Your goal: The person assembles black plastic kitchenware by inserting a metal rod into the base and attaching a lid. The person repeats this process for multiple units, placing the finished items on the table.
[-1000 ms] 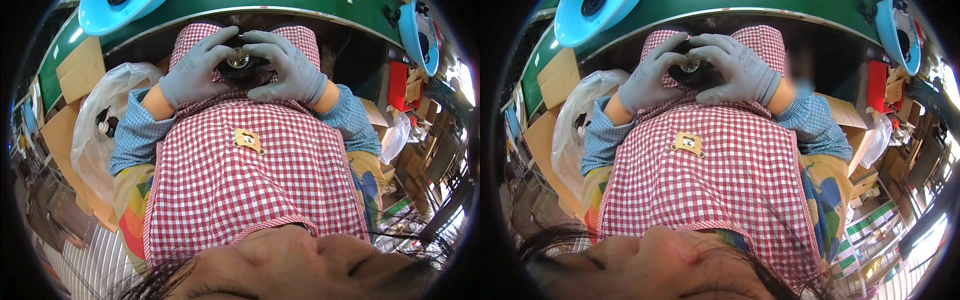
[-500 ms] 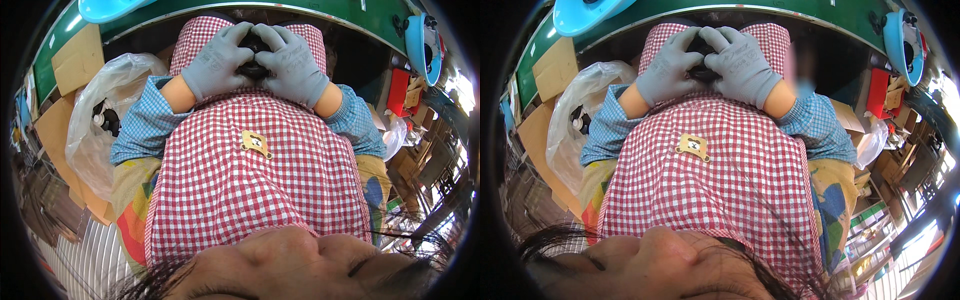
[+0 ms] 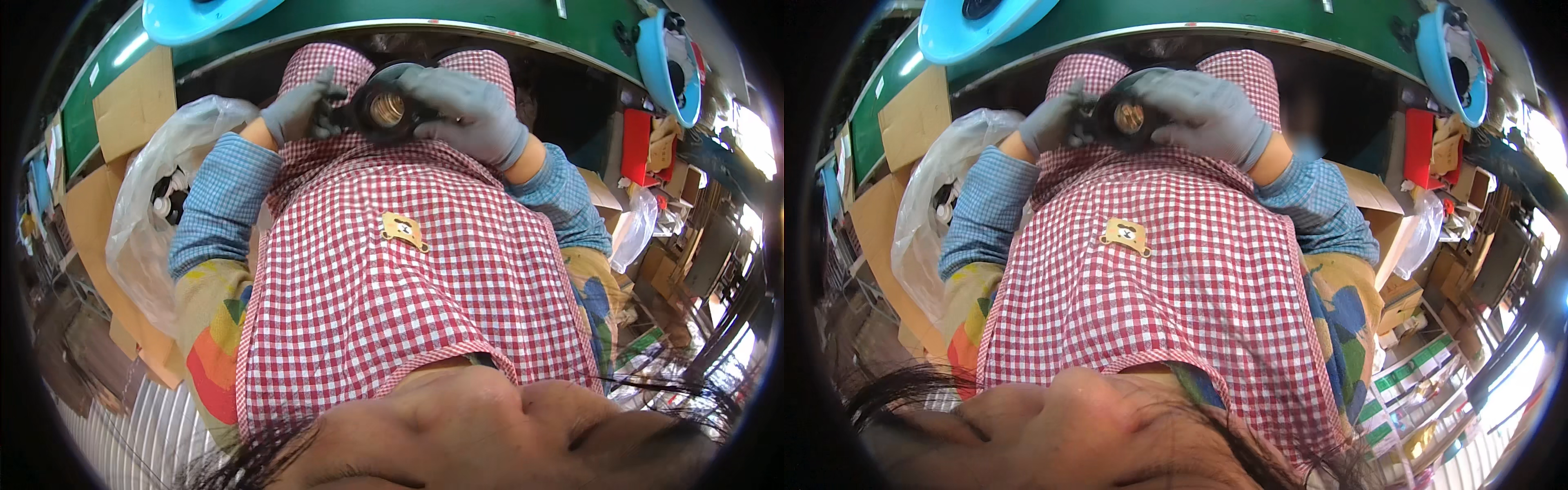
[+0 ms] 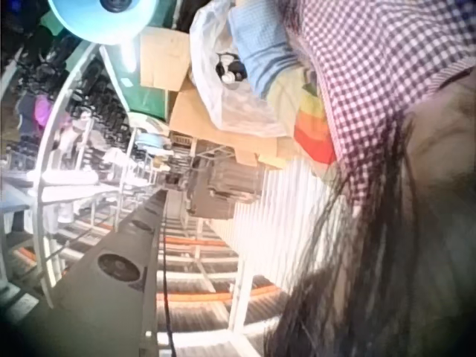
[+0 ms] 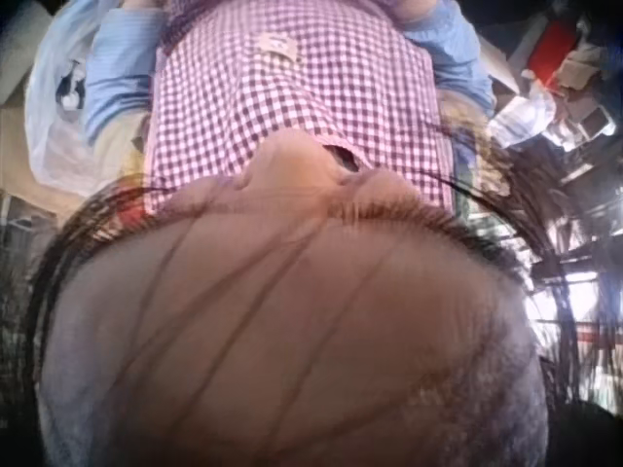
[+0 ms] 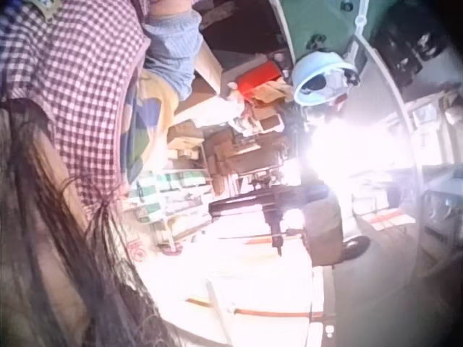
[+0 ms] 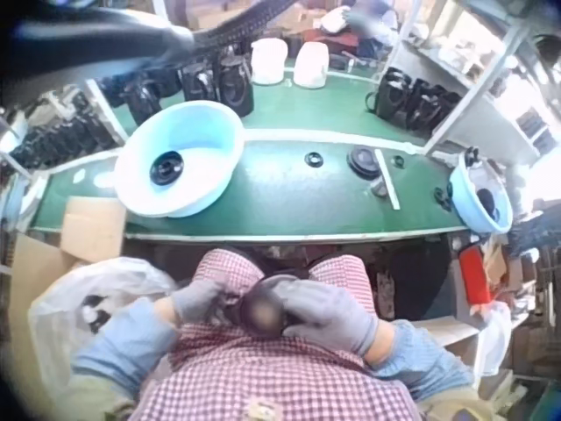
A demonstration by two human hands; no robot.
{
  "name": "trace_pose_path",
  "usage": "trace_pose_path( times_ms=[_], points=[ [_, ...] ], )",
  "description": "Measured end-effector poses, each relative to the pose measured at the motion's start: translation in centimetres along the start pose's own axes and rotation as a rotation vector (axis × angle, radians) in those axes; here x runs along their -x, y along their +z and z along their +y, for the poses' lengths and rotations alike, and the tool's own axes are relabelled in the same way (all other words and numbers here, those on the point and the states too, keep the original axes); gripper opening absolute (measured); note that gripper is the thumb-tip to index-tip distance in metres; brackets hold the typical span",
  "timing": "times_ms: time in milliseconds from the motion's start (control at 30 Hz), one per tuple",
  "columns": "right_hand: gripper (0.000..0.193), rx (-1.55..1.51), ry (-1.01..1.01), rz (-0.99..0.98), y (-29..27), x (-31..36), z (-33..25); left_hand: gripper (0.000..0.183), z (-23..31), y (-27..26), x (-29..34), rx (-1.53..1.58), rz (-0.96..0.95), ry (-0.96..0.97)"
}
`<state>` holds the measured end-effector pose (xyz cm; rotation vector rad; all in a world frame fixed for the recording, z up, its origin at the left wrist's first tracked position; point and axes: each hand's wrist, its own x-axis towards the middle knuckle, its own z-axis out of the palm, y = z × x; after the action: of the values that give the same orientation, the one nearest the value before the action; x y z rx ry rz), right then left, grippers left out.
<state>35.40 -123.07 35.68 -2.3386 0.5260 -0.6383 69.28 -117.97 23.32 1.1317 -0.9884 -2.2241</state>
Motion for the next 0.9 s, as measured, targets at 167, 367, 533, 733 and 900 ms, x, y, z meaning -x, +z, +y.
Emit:
trace_pose_path(
  times_ms=[167, 367, 533, 733, 900],
  points=[
    [0.054, 0.134, -0.207, -0.116, -4.3, -0.3, -3.0, 0.028, -0.1, 2.3, -1.5, 0.122, -0.072, -0.074],
    [0.041, 0.149, 0.410, 0.257, -11.0, 1.7, 9.7, 0.035, 5.2, 7.1, -1.7, 0.012, 0.257, 0.070],
    [0.051, 0.640, 0.902, 0.453, -13.8, -0.6, 18.2, 0.042, -0.7, 9.9, 0.3, -0.818, 0.334, 0.056],
    [0.036, 0.526, 0.983, 0.564, -13.3, -0.2, 25.7, 0.047, 3.0, 11.2, 1.0, -0.910, 0.164, -0.155],
    [0.038, -0.389, 0.731, 0.531, -15.9, -0.2, 9.0, 0.035, 11.2, 7.7, 3.7, -1.098, 0.603, 0.513]
  ],
)
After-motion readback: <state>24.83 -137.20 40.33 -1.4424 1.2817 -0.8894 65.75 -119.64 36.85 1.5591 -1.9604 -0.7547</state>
